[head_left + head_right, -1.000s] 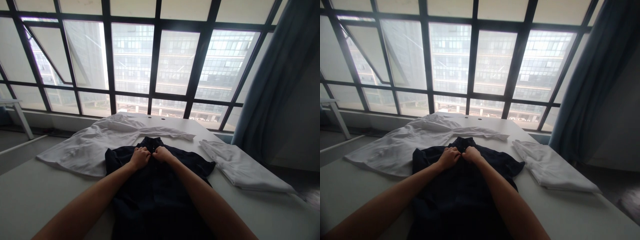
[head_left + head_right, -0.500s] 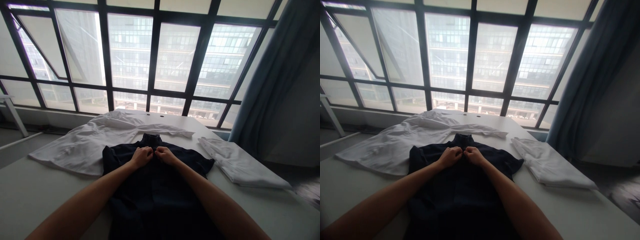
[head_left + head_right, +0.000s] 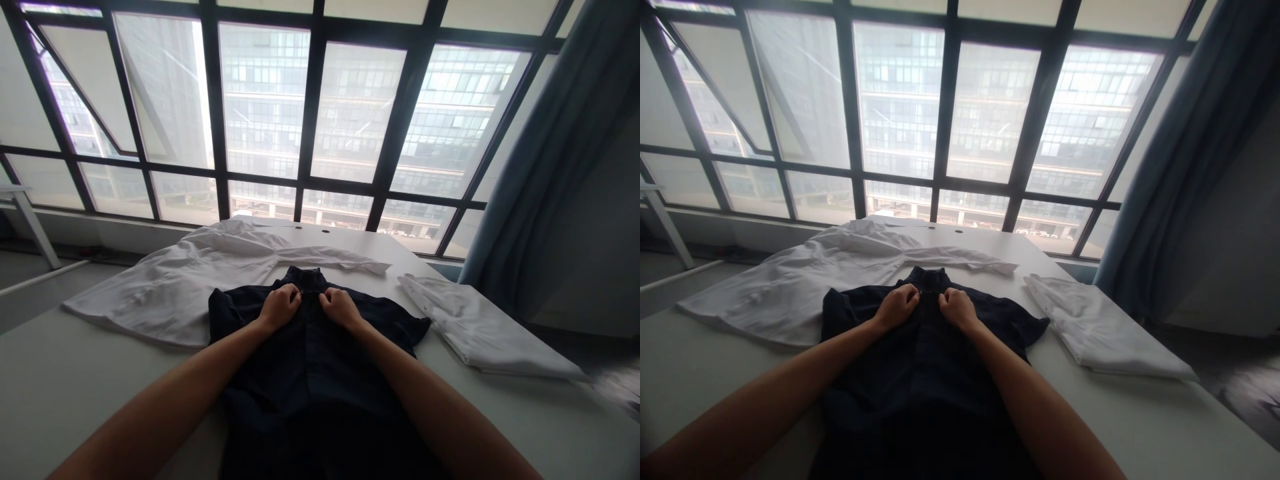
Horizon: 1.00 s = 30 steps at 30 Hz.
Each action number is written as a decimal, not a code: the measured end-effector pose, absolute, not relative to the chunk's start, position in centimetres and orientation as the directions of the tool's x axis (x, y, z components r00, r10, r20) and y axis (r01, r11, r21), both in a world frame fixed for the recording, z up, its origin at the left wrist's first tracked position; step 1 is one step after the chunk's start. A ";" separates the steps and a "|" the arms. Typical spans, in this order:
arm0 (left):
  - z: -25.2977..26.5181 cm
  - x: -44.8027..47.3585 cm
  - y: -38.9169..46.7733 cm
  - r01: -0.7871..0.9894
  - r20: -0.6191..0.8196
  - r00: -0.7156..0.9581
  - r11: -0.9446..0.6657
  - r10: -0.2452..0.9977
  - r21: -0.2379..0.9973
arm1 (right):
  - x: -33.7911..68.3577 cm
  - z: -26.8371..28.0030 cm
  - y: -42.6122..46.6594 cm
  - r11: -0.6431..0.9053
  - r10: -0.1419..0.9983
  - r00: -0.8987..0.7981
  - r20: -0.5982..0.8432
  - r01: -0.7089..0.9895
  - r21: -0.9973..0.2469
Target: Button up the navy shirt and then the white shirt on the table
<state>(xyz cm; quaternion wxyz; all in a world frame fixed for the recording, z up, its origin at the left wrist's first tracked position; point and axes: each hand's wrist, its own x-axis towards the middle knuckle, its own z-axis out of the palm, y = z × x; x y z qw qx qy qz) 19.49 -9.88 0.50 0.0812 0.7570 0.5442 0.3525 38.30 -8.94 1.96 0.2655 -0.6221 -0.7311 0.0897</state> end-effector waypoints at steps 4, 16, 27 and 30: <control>0.4 19.3 -9.8 0.776 0.441 0.159 -0.388 0.883 0.498 | 37.1 3.2 -10.4 0.181 0.979 -0.201 0.014 0.847 -0.499; 2.7 20.2 -12.6 0.879 0.399 0.216 -0.355 0.891 0.318 | 37.2 3.0 -12.7 0.033 0.898 -0.348 -0.269 0.663 -0.748; 1.2 20.7 -14.0 0.721 0.129 0.359 -0.363 0.924 0.590 | 38.1 1.6 -15.0 0.100 0.943 -0.329 -0.042 0.404 -0.909; 0.8 20.6 -13.9 0.669 0.193 0.321 -0.367 0.927 0.646 | 38.1 1.6 -15.2 0.145 0.944 -0.331 0.006 0.396 -0.907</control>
